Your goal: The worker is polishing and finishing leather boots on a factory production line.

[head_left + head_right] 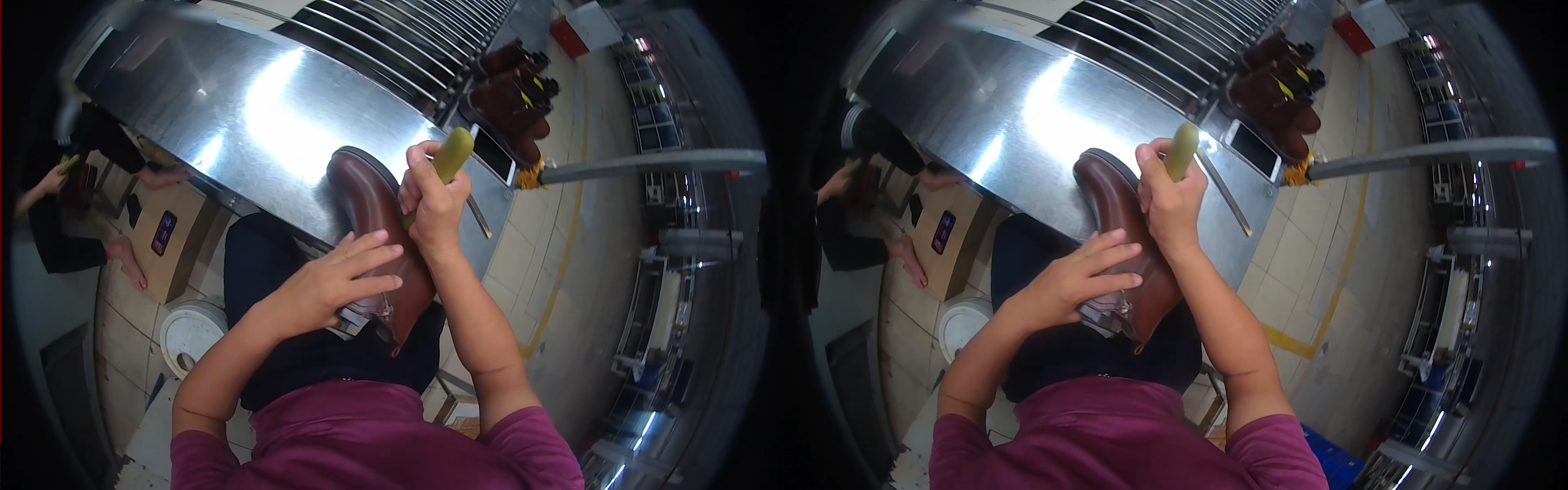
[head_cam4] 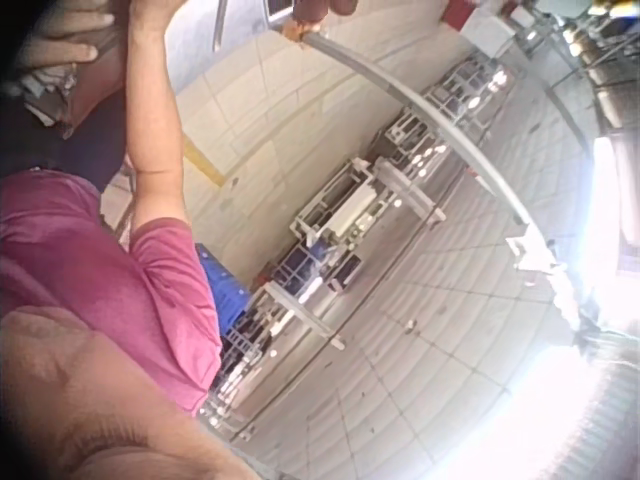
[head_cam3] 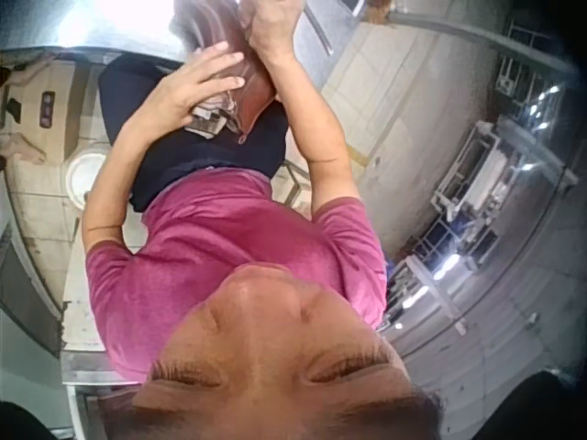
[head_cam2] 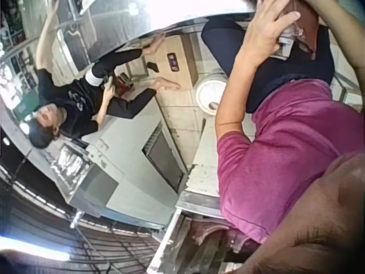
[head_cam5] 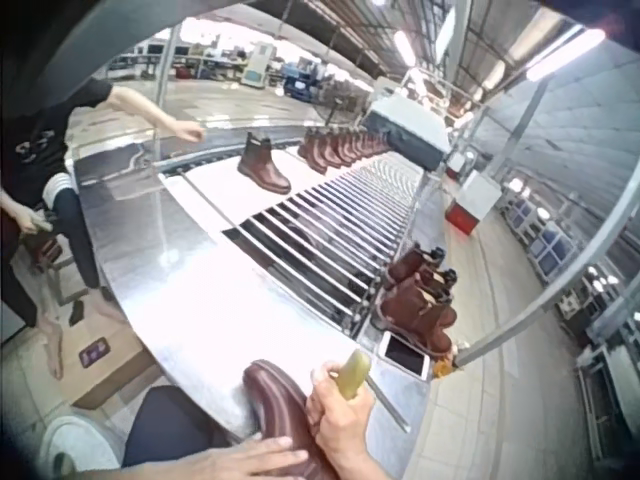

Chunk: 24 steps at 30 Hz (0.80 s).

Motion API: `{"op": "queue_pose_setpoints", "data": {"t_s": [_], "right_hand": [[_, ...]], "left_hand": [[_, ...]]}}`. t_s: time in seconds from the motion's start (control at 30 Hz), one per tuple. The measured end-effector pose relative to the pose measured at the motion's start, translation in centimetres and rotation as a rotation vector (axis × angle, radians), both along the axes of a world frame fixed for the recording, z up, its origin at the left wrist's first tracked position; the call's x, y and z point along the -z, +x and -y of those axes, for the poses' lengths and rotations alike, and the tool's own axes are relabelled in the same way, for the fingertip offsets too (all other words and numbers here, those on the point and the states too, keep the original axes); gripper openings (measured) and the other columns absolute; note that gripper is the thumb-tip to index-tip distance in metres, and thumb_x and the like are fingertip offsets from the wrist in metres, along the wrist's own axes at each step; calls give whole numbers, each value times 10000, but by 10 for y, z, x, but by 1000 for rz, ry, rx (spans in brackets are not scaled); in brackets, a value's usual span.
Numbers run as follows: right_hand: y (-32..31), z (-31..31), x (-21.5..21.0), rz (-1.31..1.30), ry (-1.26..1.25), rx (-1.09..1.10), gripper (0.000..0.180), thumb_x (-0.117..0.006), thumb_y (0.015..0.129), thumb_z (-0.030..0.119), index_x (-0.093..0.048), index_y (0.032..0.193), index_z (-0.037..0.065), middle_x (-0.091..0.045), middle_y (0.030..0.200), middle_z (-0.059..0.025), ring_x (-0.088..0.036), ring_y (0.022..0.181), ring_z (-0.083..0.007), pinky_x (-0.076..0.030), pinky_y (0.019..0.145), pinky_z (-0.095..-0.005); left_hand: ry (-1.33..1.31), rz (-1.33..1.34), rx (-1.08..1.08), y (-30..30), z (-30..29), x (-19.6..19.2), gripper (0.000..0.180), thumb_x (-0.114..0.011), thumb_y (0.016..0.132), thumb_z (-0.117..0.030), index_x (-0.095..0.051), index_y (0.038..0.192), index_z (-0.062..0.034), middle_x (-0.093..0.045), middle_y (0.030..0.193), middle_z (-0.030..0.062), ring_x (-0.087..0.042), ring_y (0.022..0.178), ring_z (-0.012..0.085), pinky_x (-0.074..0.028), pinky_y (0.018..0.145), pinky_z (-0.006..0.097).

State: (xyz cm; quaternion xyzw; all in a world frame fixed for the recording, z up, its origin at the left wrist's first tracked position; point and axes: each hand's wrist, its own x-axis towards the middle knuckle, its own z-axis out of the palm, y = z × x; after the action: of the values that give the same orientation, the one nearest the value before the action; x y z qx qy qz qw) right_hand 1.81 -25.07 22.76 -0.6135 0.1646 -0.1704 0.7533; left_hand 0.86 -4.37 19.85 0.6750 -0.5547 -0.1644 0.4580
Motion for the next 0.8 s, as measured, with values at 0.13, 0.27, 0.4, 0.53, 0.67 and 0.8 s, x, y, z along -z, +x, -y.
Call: {"op": "queue_pose_setpoints", "data": {"t_s": [0.13,0.27,0.4,0.53,0.67,0.8], "right_hand": [[16,-1,-5,23,9,3,240,-717,957,237,-582,999,43,-435,598,21,-397,444,-81,-326,414,-248],[35,0,-4,100,125,5,249,-731,950,231,-613,1017,23,-490,585,11,-422,424,-85,-319,397,-252],[42,-1,-2,159,-227,89,203,-712,972,216,-676,1044,29,-497,569,31,-420,411,-54,-297,390,-231],[34,8,-4,253,-173,26,204,-675,992,199,-632,1071,16,-472,569,10,-437,430,-97,-358,424,-246],[30,20,-2,200,151,39,202,-675,990,212,-625,1057,28,-454,592,-15,-465,444,-135,-410,407,-296],[26,30,4,205,181,49,213,-688,979,210,-630,1052,18,-469,601,-14,-479,456,-136,-414,414,-295]], "left_hand": [[-24,22,4,-2,1,1,813,-725,612,152,-612,1361,-142,-399,1592,77,-306,1524,341,-351,1221,548],[12,102,-63,-8,7,-3,762,-754,642,107,-623,1346,-152,-411,1576,75,-311,1523,320,-373,1178,610],[80,157,-126,-13,22,-14,752,-752,677,55,-605,1370,-198,-422,1576,62,-304,1528,307,-277,1173,700],[68,231,-165,-12,28,-17,711,-757,686,62,-604,1335,-187,-409,1582,48,-288,1535,279,-275,1191,679],[63,230,-129,-12,24,-12,707,-766,674,57,-593,1316,-184,-420,1567,48,-286,1535,285,-310,1159,699],[89,265,-140,-17,21,-12,730,-787,665,42,-594,1327,-198,-428,1565,37,-292,1534,278,-308,1158,696]]}}
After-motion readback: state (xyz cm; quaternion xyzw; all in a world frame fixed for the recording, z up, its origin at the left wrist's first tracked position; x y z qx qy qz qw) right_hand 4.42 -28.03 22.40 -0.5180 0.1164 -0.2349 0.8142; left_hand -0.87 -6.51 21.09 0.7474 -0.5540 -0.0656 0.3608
